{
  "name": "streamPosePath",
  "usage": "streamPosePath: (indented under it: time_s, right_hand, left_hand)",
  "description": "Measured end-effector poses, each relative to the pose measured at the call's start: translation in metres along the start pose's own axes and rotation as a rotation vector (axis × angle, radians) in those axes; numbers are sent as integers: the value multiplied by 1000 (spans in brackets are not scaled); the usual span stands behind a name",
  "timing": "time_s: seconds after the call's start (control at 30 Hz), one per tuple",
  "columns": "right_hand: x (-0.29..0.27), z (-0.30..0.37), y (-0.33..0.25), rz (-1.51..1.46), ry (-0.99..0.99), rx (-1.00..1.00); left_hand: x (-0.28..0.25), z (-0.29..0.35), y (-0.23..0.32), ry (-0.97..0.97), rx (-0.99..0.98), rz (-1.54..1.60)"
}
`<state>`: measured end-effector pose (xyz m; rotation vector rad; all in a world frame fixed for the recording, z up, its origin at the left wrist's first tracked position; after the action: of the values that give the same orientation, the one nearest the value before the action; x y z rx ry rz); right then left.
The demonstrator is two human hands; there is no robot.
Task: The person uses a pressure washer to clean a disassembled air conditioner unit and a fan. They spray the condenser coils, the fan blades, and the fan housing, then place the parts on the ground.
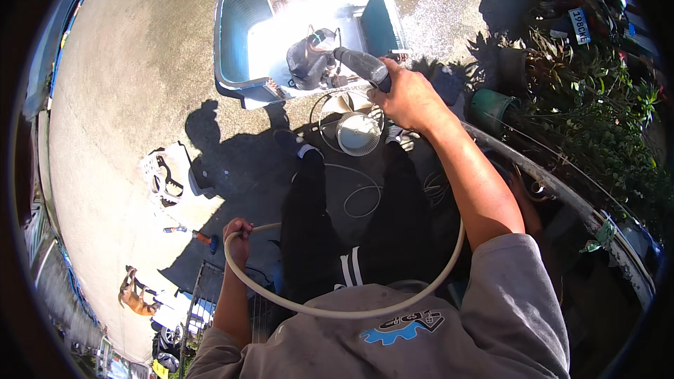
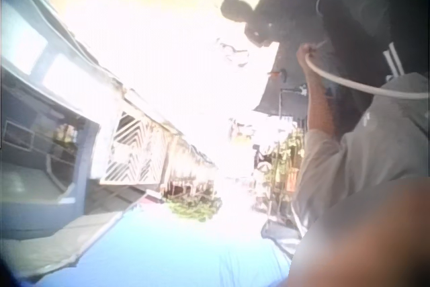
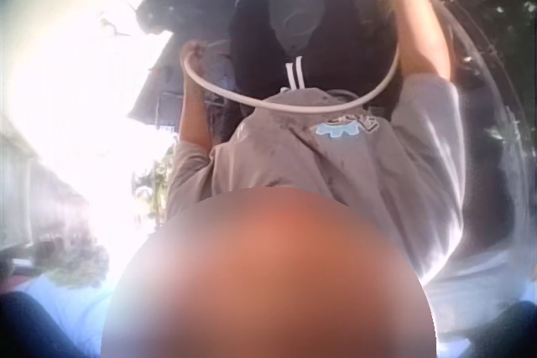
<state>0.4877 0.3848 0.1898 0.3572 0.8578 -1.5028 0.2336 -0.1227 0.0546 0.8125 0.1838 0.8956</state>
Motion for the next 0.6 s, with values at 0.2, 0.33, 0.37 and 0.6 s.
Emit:
streamPosePath:
  time_s: [0.2,0.33,0.37,0.6]
  right_hand:
    - [28,-20,16,-176,19,-13]
    - [45,-28,36,-310,29,48]
    - [47,-28,43,-278,-41,22]
    - [13,-17,122,-456,-107,91]
  left_hand:
    - [-9,32,-16,64,-29,-5]
    - [14,45,-35,61,-22,32]
    - [19,49,-38,51,-24,43]
    - [55,70,-69,83,32,40]
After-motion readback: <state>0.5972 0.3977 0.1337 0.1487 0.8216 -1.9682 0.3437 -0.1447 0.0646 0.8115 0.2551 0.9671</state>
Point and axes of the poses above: each hand's wrist, its own z-axis away from the middle knuckle, its own x-axis out of the palm, y = z × x, the point moved 3 cm from there along -z, towards the middle knuckle, and after that the axes turned 9 degrees about x, right-handed, at the moved point
